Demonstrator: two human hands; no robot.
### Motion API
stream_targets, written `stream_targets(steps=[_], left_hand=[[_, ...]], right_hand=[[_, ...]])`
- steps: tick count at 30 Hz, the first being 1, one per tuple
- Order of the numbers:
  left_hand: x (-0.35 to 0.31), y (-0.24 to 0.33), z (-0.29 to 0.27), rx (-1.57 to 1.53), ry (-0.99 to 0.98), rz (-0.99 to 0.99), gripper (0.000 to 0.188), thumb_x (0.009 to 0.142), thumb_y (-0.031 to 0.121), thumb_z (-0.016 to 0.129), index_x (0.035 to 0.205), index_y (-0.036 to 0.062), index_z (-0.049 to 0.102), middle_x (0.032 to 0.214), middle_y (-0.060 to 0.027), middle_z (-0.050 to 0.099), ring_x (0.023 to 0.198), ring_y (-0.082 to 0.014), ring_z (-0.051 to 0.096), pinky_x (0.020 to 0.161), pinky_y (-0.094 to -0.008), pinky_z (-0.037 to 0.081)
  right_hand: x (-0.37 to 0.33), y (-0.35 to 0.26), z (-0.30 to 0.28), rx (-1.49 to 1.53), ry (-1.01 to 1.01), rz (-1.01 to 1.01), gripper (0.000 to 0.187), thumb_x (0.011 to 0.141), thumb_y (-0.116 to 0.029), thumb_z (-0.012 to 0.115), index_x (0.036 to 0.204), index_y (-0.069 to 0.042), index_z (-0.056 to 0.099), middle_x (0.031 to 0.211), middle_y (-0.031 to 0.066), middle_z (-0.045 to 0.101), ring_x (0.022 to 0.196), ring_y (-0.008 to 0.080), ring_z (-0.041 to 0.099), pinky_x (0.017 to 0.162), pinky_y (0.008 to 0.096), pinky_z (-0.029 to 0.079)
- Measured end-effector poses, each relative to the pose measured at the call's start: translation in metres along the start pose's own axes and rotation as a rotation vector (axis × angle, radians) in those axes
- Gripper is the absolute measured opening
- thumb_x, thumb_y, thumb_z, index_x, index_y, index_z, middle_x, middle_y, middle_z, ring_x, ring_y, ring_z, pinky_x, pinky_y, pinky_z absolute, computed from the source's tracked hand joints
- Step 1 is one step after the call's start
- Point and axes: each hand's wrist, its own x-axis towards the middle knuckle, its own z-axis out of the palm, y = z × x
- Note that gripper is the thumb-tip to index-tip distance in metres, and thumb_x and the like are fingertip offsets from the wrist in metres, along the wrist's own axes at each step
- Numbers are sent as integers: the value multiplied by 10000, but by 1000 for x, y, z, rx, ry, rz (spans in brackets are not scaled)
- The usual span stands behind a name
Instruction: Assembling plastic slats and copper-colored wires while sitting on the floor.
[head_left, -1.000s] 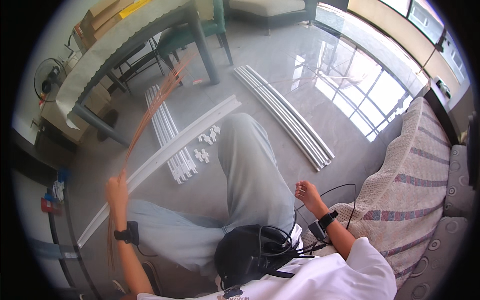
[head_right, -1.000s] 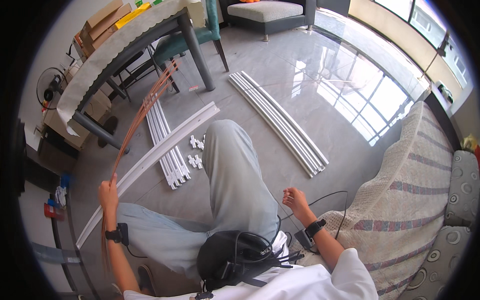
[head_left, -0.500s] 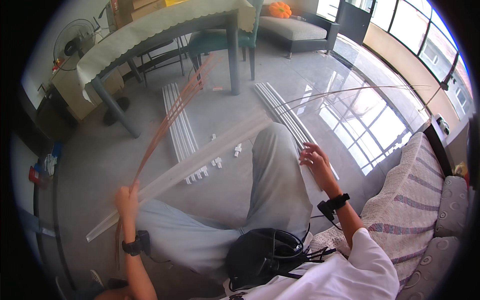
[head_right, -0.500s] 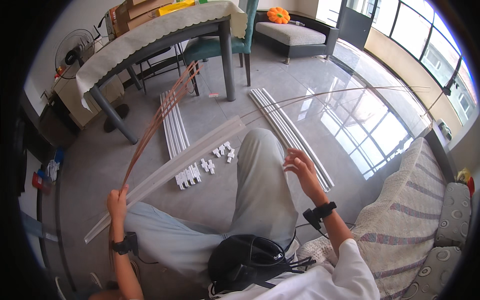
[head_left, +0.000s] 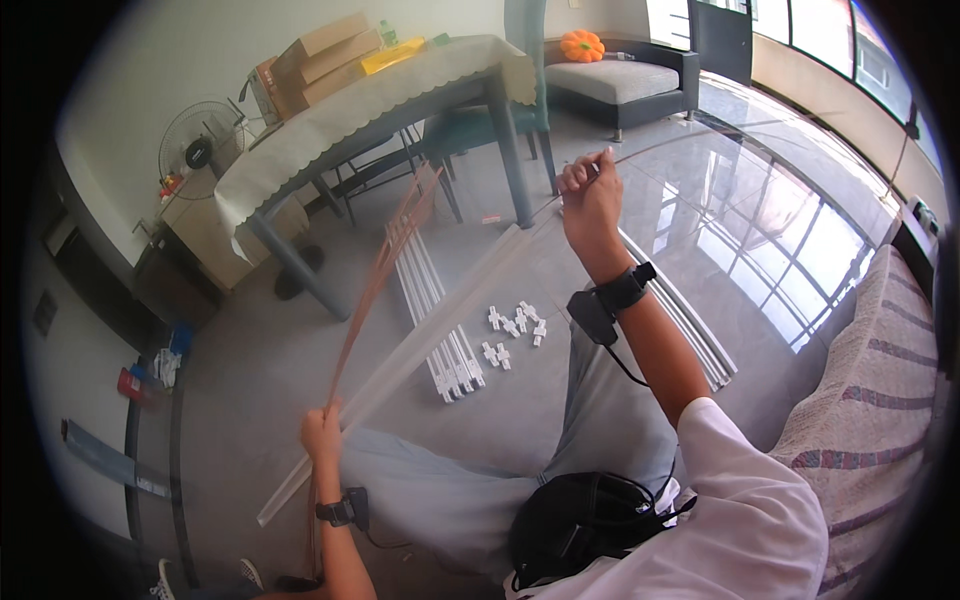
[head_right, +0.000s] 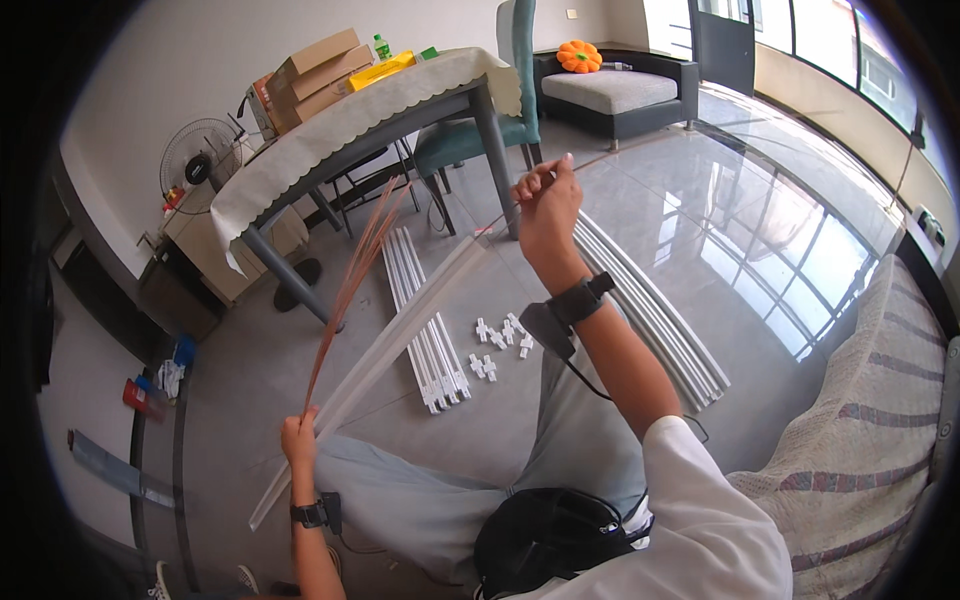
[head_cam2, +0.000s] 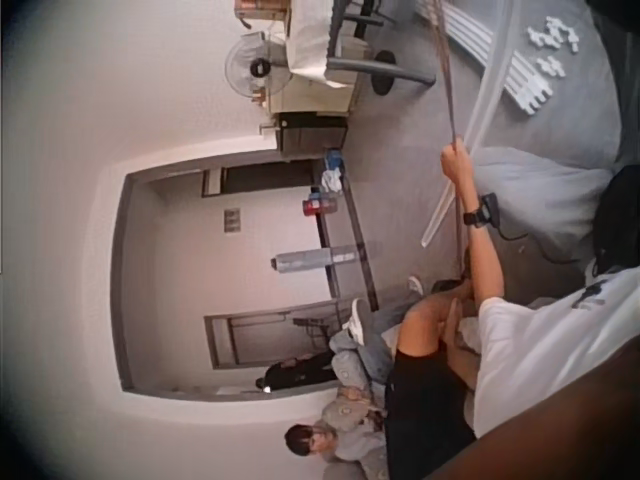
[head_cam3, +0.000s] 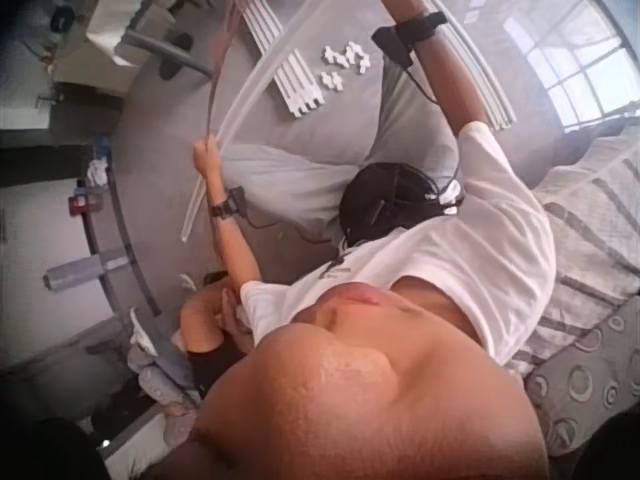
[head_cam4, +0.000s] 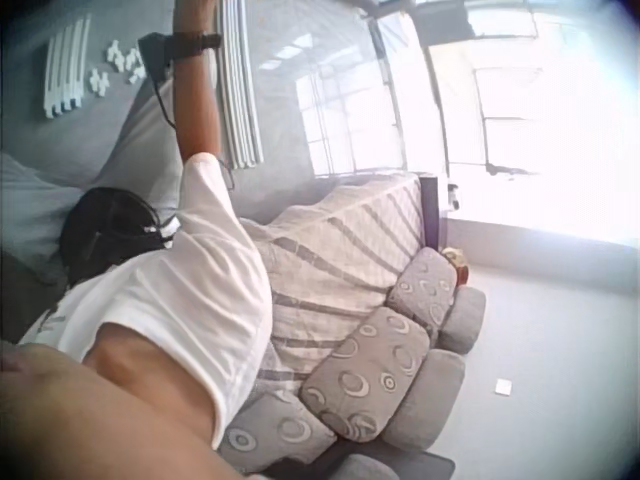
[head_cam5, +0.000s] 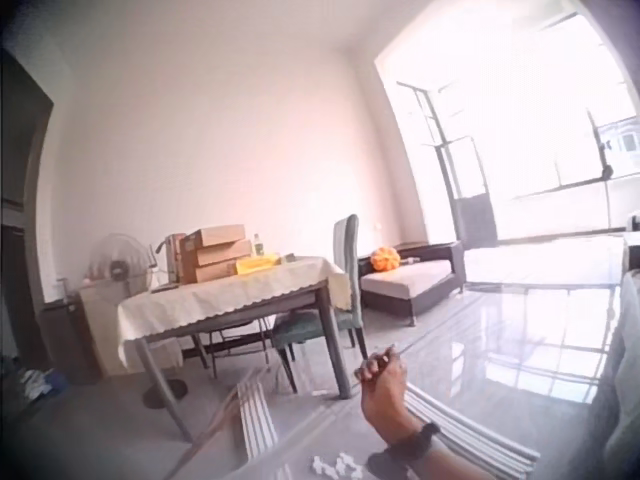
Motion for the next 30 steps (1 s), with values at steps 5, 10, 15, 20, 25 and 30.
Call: stream_targets(steps=[5,10,15,20,25,30], left_hand=[[10,-1,5,50,83,-80,542,830,423,581,594,-64,553,502,-188,485,482,-291,524,527,-414,383],[7,5,4,9,68,-42,529,828,388,600,592,-81,535,482,-154,443,464,-217,452,508,-410,349],[12,8,9,-28,6,-181,542,833,454,613,608,-36,553,545,-95,503,545,-190,457,567,-388,380],[22,17,16,31,-41,-75,593,818,523,581,519,17,504,459,-96,437,474,-214,440,512,-382,342],[23,46,15,60,-78,-68,541,828,470,560,544,11,523,485,-102,464,488,-248,456,534,-395,355],[25,66,17,58,-111,-124,522,820,463,567,564,9,541,513,-119,495,516,-257,491,549,-383,372]], right_hand=[[11,22,36,83,24,-76,362,1008,-366,375,853,-46,441,592,15,328,489,113,312,486,269,307],[-4,20,20,200,32,9,355,1011,-357,369,884,-36,453,593,12,334,490,112,311,483,273,303],[8,14,-16,19,-171,-103,377,1018,-331,335,909,0,479,614,36,380,537,149,370,541,310,362],[27,2,-40,-80,-165,-84,349,1020,-227,304,940,59,488,716,69,426,635,182,410,685,318,411],[29,4,-50,-486,94,-233,459,1004,-196,203,1000,144,510,847,195,597,801,306,598,855,415,517],[26,2,-59,-701,125,-139,467,999,-183,183,1079,147,503,989,240,627,994,320,611,949,364,495]])
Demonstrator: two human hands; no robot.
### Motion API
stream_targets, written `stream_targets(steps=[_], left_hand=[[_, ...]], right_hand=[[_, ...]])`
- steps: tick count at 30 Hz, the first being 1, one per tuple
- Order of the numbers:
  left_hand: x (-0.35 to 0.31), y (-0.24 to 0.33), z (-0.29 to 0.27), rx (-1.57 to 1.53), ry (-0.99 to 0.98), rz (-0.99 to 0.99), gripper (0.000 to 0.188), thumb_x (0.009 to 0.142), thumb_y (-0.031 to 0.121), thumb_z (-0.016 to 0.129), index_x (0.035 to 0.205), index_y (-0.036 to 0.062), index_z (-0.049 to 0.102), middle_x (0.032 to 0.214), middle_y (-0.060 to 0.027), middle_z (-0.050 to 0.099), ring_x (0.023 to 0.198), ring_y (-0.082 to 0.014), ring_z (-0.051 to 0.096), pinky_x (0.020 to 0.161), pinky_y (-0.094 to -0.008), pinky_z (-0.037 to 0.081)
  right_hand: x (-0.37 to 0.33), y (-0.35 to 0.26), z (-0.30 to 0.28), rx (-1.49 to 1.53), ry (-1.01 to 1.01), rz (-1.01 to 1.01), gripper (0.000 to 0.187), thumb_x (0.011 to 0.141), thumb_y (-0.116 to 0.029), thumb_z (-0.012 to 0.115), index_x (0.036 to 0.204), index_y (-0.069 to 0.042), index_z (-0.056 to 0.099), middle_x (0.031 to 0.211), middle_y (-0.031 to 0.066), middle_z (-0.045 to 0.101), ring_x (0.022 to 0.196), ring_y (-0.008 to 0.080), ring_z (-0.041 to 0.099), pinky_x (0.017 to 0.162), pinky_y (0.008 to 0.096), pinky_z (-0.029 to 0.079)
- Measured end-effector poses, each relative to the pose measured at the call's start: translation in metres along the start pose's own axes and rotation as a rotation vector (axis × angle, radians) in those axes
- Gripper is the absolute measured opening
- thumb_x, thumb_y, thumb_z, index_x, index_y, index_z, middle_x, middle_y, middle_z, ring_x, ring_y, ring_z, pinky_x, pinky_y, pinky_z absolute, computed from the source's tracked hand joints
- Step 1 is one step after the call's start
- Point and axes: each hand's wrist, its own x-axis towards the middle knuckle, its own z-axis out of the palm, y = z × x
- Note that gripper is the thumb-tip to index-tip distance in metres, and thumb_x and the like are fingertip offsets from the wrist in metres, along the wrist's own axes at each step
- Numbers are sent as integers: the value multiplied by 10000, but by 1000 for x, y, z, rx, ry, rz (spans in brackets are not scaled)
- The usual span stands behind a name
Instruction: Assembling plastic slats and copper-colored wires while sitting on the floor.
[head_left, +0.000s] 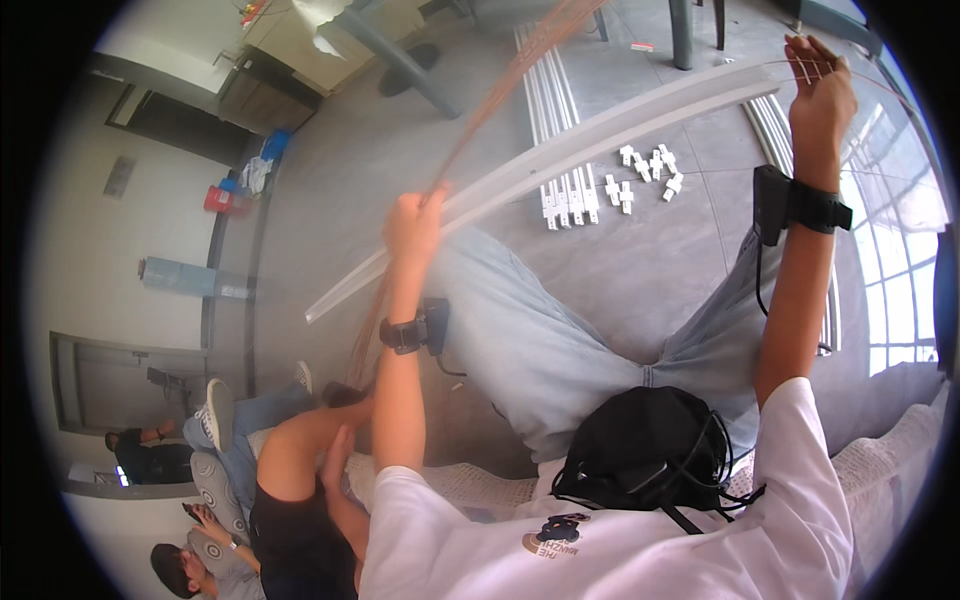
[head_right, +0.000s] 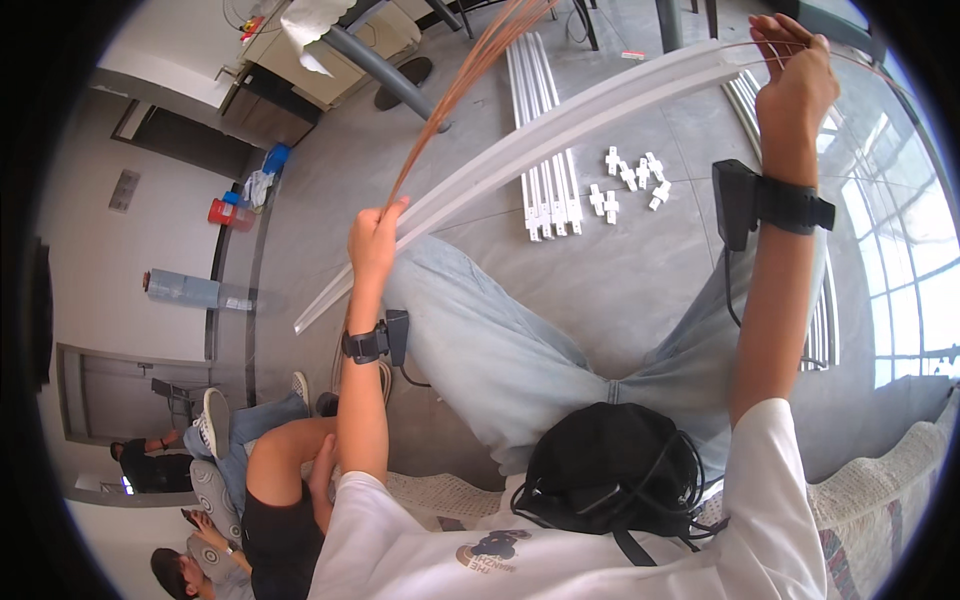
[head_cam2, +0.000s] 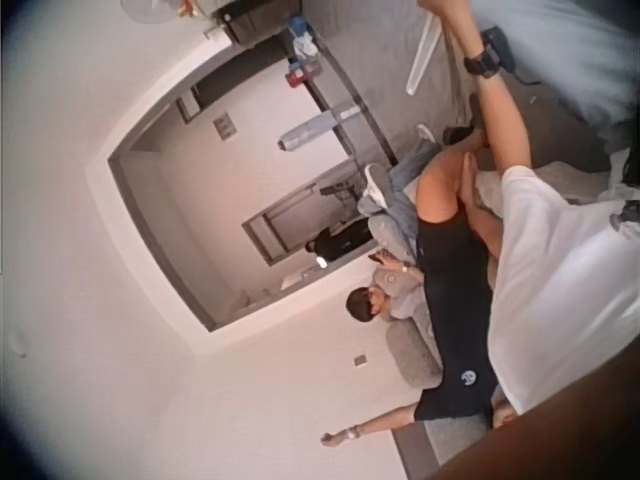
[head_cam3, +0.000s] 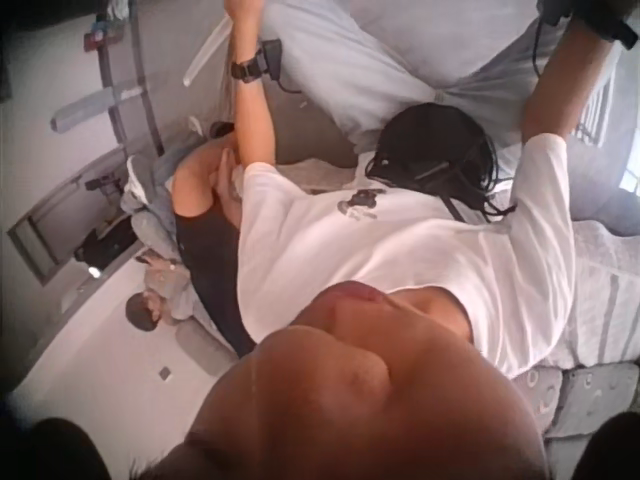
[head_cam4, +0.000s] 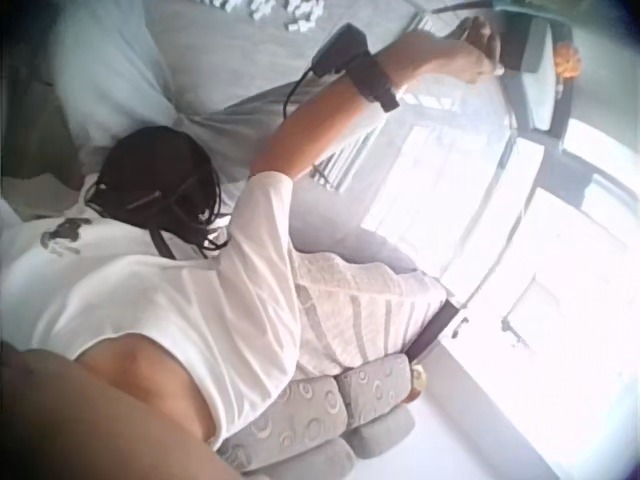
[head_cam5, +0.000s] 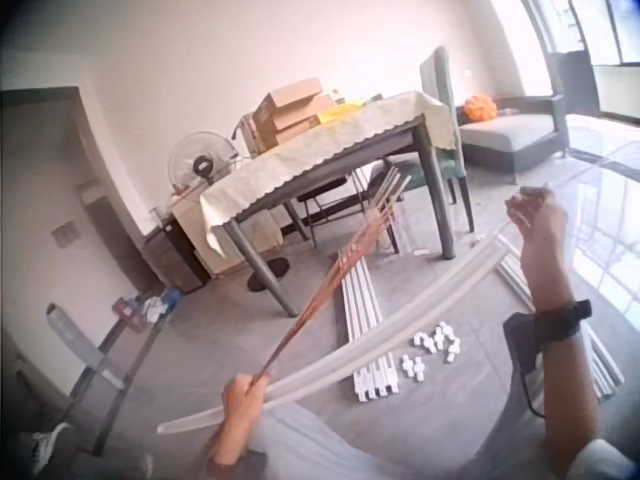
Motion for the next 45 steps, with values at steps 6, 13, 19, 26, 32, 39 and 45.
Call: stream_targets(steps=[6,13,19,26,32,39,45], left_hand=[[3,-2,9,35,58,25,512,821,460,568,580,10,538,521,-128,486,519,-270,489,546,-375,370],[5,-2,12,103,102,59,515,840,446,556,587,-2,528,523,-130,461,519,-248,466,539,-379,353],[4,-1,17,35,122,81,534,850,458,546,575,0,520,510,-142,465,490,-266,467,528,-390,359],[4,2,17,82,147,41,525,854,442,544,553,13,502,507,-137,462,489,-268,458,528,-394,360],[6,2,17,57,135,35,513,853,425,551,558,6,514,513,-151,474,498,-283,489,530,-401,363],[16,1,19,98,130,69,502,842,431,538,606,-10,560,558,-192,524,542,-335,539,557,-427,392],[15,1,18,73,97,66,498,827,447,546,617,-4,572,595,-191,566,596,-369,565,576,-439,408]], right_hand=[[7,8,-4,-59,-60,33,416,989,-212,292,970,93,575,851,176,653,829,265,653,808,324,528],[4,20,-8,-54,-45,106,331,945,-236,375,849,7,580,639,99,585,588,203,578,590,302,489],[16,22,-18,-116,-198,81,406,988,-223,322,913,71,592,786,151,651,763,241,650,743,306,524],[11,29,-7,-116,-198,153,432,976,-233,338,808,46,622,659,131,639,612,213,646,607,283,521],[10,25,-8,-133,-281,156,437,974,-242,348,791,46,621,657,137,642,600,205,639,606,280,519],[5,30,-2,-177,-360,186,443,968,-264,377,810,40,657,689,117,653,633,183,636,636,285,525],[3,27,-2,-223,-330,209,428,967,-294,398,830,19,655,764,98,655,708,176,641,670,285,516]])
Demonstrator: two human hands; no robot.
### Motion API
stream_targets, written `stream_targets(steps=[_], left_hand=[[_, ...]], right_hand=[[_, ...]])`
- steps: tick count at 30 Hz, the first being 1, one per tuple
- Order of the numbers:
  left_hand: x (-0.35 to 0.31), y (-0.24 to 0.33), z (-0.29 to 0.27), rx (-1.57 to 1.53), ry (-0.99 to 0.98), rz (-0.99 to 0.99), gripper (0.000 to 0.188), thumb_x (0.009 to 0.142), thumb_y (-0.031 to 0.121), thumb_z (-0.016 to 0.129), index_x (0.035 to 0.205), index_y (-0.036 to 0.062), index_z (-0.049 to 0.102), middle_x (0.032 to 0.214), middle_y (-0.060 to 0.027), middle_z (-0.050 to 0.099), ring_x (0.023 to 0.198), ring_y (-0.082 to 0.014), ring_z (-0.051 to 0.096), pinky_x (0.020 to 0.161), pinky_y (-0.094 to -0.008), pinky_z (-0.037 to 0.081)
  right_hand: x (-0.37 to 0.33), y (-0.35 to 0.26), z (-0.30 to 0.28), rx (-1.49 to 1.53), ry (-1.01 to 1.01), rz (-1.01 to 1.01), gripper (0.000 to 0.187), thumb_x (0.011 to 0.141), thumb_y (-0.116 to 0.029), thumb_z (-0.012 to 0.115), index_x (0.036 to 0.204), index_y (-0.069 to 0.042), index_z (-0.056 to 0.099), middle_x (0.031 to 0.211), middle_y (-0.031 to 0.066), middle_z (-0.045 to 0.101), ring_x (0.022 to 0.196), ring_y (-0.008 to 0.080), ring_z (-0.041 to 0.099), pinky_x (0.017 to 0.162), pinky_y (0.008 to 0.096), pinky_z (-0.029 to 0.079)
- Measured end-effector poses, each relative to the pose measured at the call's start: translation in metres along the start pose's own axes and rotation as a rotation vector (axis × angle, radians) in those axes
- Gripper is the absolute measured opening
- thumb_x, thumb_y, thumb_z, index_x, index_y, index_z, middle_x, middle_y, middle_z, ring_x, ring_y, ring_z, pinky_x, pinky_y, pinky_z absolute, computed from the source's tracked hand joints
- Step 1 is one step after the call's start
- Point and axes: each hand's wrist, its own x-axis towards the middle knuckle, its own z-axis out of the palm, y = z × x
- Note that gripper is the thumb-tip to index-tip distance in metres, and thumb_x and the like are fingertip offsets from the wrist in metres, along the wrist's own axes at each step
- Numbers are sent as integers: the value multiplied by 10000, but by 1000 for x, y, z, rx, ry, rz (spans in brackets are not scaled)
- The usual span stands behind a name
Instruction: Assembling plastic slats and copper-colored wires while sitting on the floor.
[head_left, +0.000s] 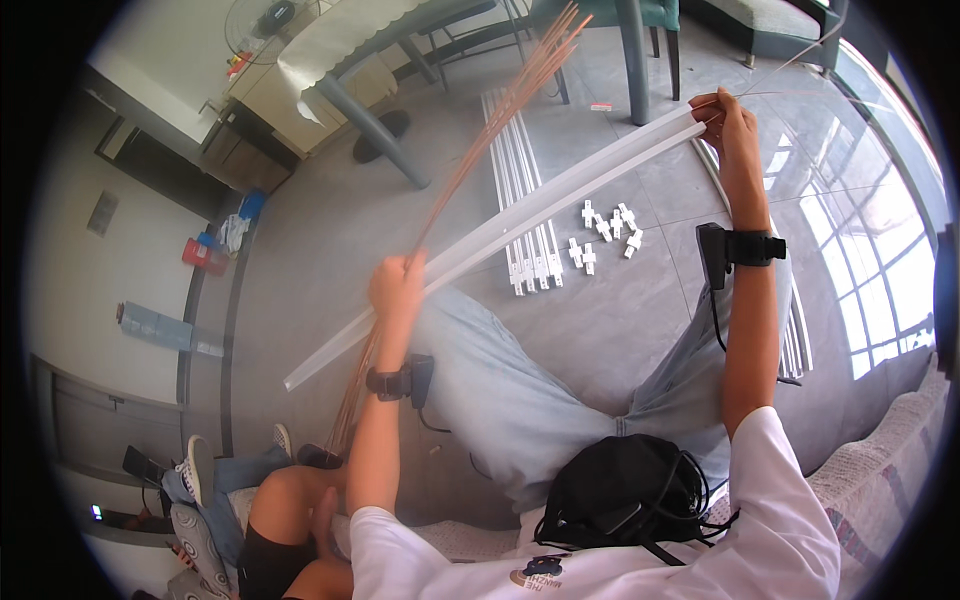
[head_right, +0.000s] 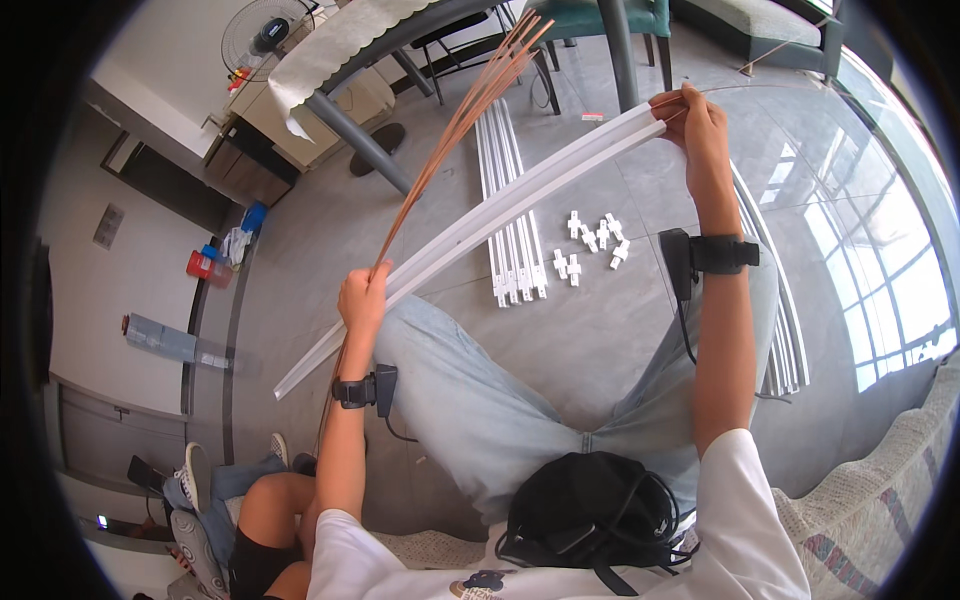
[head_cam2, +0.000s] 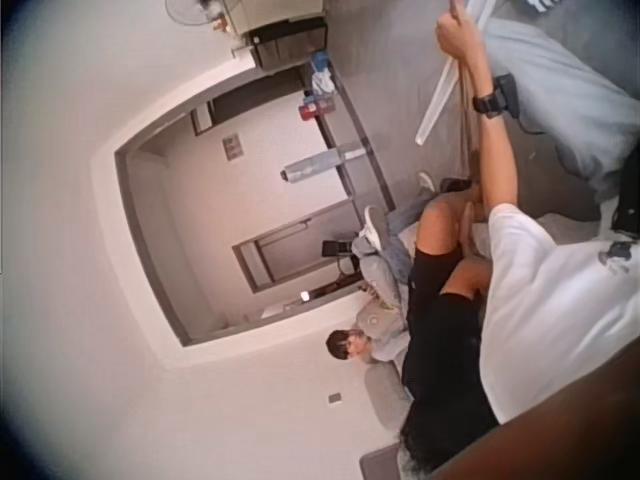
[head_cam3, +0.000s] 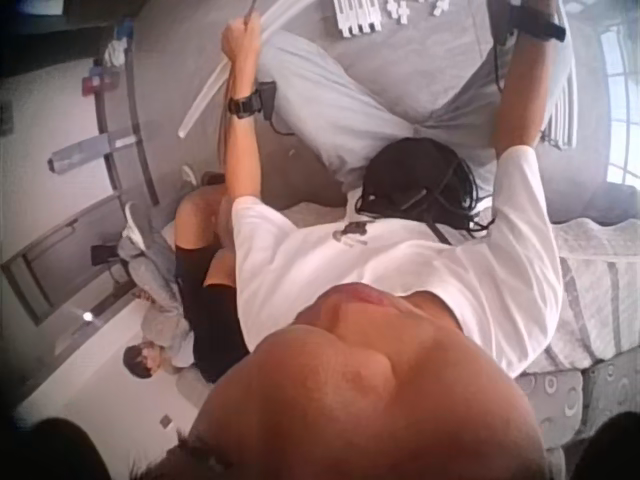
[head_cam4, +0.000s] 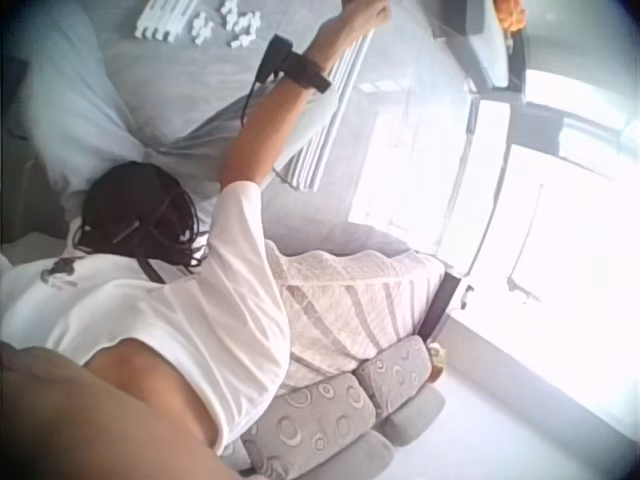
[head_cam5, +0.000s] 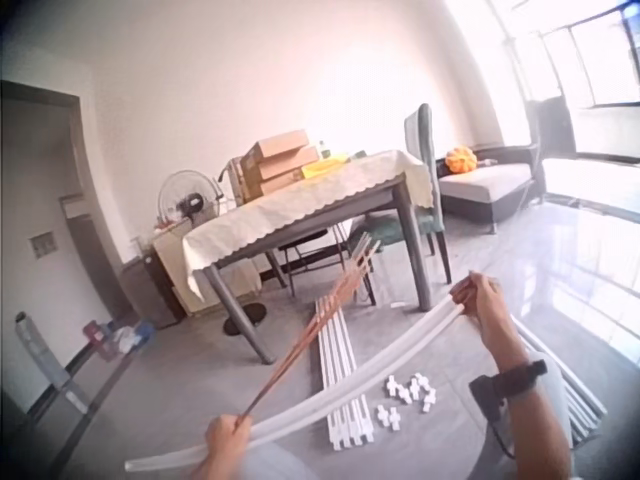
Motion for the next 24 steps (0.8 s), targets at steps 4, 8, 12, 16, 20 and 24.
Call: stream_targets(steps=[4,8,12,16,20,24], left_hand=[[0,6,2,-43,-15,-6,510,826,455,551,605,-5,561,553,-176,532,543,-335,528,558,-424,392],[2,9,4,-98,-44,24,515,822,457,563,616,-15,565,543,-168,512,525,-306,503,552,-409,379],[0,9,5,-64,-15,36,497,821,429,571,633,-31,567,549,-175,498,517,-282,493,542,-401,372],[-4,9,7,-159,15,43,484,820,373,591,603,-26,423,523,-104,324,512,-201,337,525,-386,304],[-5,9,8,-132,27,61,477,828,364,590,612,-30,429,536,-113,323,522,-200,333,526,-386,300],[-4,9,10,-124,28,77,477,830,367,591,618,-32,436,539,-115,330,526,-198,336,528,-386,301]], right_hand=[[-3,1,5,65,54,-54,465,979,-333,381,831,11,656,798,89,664,684,163,625,669,270,498],[-3,-5,5,192,111,-162,464,979,-328,373,849,11,662,758,87,657,659,156,615,642,269,480],[-2,-20,-6,354,340,-247,410,979,-271,381,903,49,625,712,114,629,601,178,599,559,281,474],[-1,-26,-16,409,560,-384,364,992,-242,347,930,52,551,681,122,584,507,175,551,483,276,462],[0,-24,-21,408,724,-396,340,989,-225,342,944,49,540,720,126,587,557,195,567,509,292,473],[0,-21,-23,443,737,-380,348,1008,-232,316,834,17,488,634,102,537,465,158,485,449,276,419]])
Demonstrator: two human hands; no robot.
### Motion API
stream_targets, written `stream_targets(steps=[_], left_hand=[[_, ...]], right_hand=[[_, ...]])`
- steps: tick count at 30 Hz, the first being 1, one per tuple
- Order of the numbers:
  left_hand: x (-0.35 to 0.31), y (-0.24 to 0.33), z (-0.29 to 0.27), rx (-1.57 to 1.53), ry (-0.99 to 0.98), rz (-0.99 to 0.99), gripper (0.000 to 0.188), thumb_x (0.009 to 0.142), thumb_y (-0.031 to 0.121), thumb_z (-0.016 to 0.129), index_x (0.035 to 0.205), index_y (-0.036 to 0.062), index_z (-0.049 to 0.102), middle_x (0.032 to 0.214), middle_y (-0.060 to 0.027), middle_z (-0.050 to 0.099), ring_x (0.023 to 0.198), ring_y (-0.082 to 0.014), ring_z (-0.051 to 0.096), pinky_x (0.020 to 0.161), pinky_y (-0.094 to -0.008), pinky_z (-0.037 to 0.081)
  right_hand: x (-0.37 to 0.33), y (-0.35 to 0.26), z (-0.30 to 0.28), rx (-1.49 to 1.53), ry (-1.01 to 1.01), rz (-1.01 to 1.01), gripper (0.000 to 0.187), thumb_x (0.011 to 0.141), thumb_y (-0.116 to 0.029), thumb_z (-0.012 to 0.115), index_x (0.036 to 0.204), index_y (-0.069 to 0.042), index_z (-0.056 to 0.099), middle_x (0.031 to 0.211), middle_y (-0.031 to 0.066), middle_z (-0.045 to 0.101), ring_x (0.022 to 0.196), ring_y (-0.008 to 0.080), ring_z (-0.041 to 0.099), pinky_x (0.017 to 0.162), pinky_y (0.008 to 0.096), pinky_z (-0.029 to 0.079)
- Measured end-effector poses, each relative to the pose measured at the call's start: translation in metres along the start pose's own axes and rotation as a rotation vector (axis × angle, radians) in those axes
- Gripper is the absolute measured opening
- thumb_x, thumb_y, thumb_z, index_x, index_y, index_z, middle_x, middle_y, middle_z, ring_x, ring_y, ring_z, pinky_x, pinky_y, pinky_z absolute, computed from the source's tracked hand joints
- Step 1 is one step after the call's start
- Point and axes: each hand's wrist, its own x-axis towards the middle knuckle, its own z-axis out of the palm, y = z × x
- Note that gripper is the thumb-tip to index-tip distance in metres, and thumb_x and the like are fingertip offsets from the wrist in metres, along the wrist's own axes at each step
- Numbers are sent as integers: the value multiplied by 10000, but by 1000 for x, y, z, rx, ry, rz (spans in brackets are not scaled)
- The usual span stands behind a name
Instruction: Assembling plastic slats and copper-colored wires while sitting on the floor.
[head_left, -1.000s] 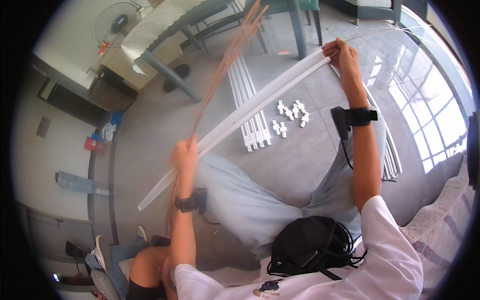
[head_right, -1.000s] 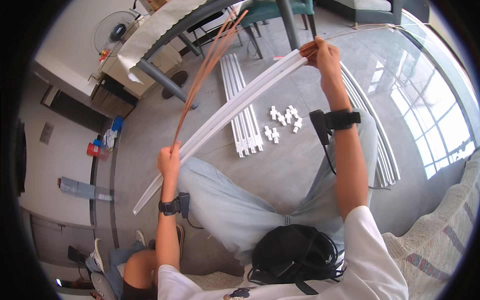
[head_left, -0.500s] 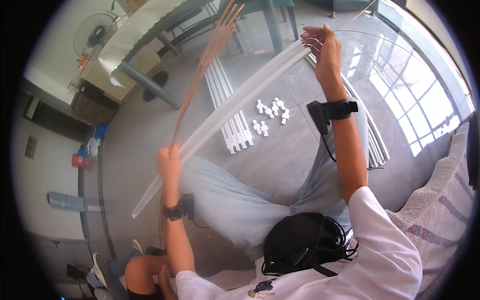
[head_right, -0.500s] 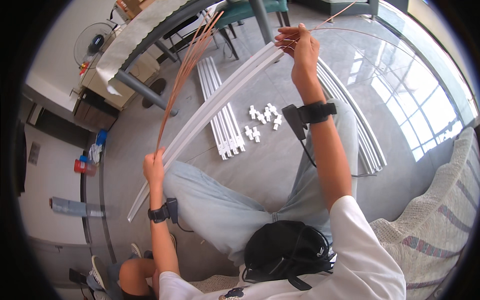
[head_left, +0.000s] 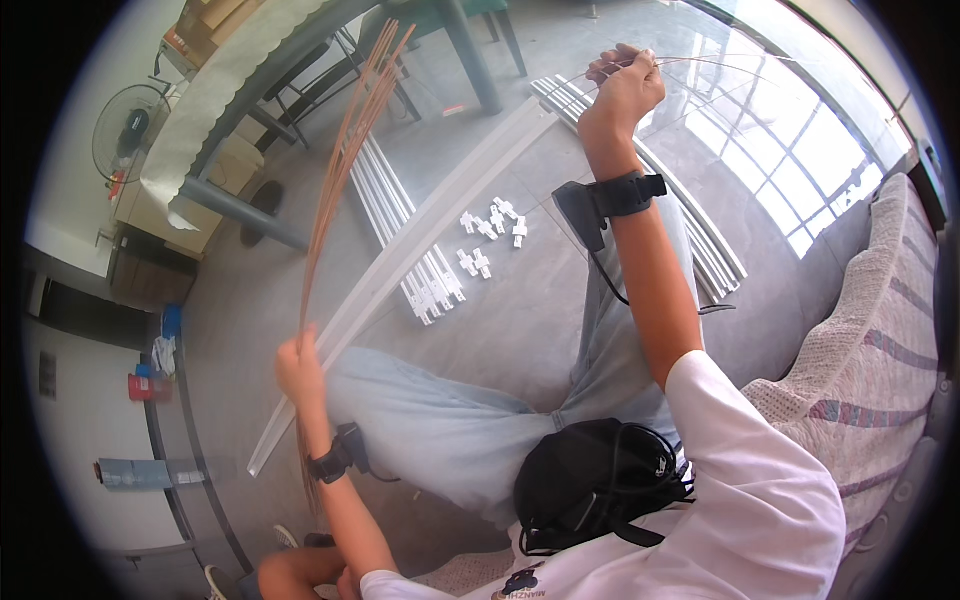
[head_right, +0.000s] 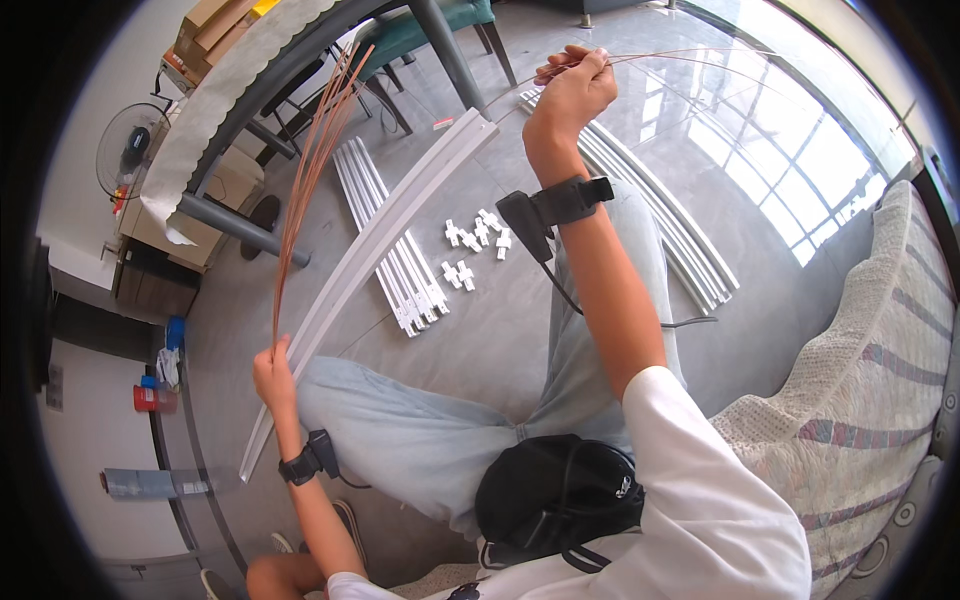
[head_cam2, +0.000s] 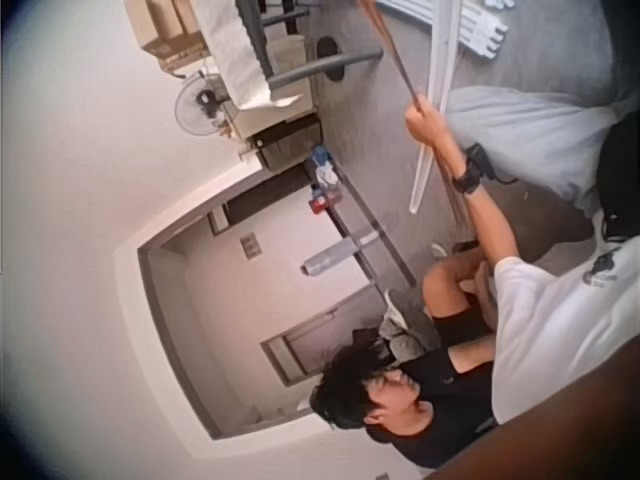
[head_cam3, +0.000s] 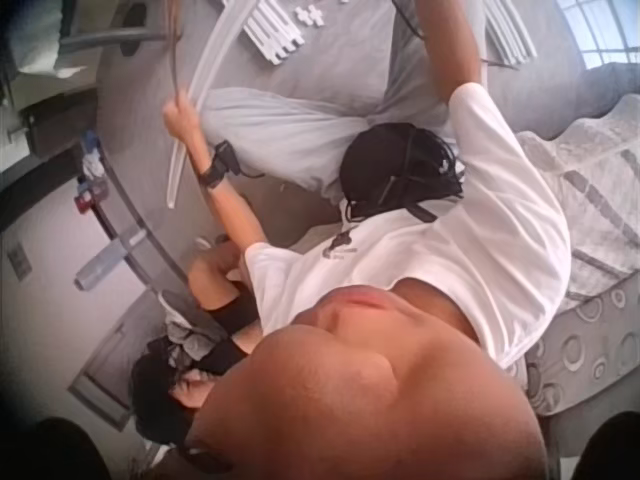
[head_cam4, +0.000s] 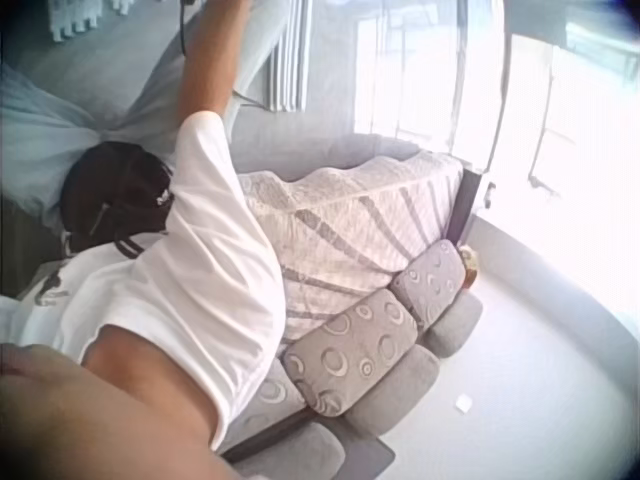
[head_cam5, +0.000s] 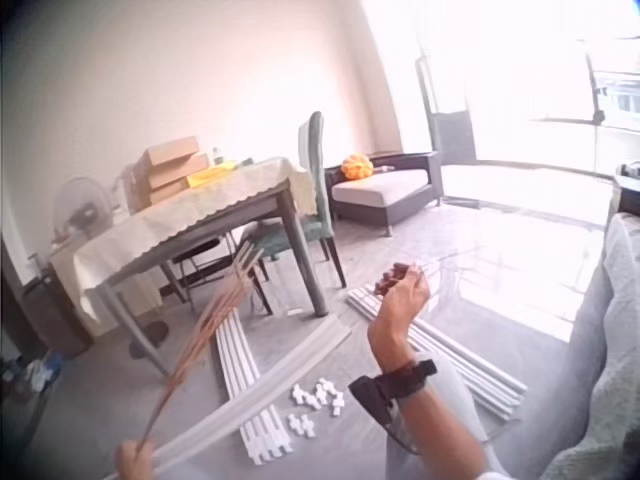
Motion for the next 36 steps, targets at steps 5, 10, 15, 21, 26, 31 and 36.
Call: stream_targets(steps=[5,10,15,21,26,31,36], left_hand=[[-1,-1,-1,15,7,7,494,831,386,590,619,-36,447,537,-126,344,524,-205,349,530,-391,309],[1,-1,-3,33,-6,4,490,829,392,588,648,-51,489,543,-170,393,520,-243,390,542,-409,330],[0,-2,-2,54,-6,17,500,846,396,564,640,-57,516,554,-196,437,515,-292,437,543,-412,352],[2,-6,0,91,-9,6,496,847,407,559,657,-52,546,573,-215,474,534,-330,479,553,-426,365],[0,-5,0,104,26,55,488,841,410,563,705,-59,574,608,-247,505,584,-375,524,586,-447,376],[0,-1,-1,127,-2,26,491,850,413,558,711,-57,581,611,-248,510,598,-400,513,590,-452,375],[1,-1,2,123,19,65,495,860,399,541,660,-54,556,619,-248,511,574,-393,510,564,-455,360]], right_hand=[[1,0,0,3,-24,0,354,1005,-224,324,755,-12,458,615,94,526,483,158,468,472,283,414],[5,2,-2,-40,-55,-33,364,995,-207,336,692,-31,431,570,88,523,485,155,467,474,278,399],[6,11,-5,-60,-81,-6,364,991,-203,343,682,-33,430,571,95,534,487,151,466,482,277,398],[4,18,-6,-34,-91,53,362,989,-198,345,675,-38,427,564,98,532,484,157,466,484,280,394],[3,16,-4,-9,-104,61,364,989,-195,344,666,-45,417,557,96,526,487,158,475,482,278,390],[-18,25,0,-41,-218,75,391,991,-210,336,638,-58,410,554,103,528,483,154,482,485,272,397],[-52,36,7,-90,-291,141,400,987,-215,330,644,-40,439,573,102,554,512,144,494,511,269,397]])
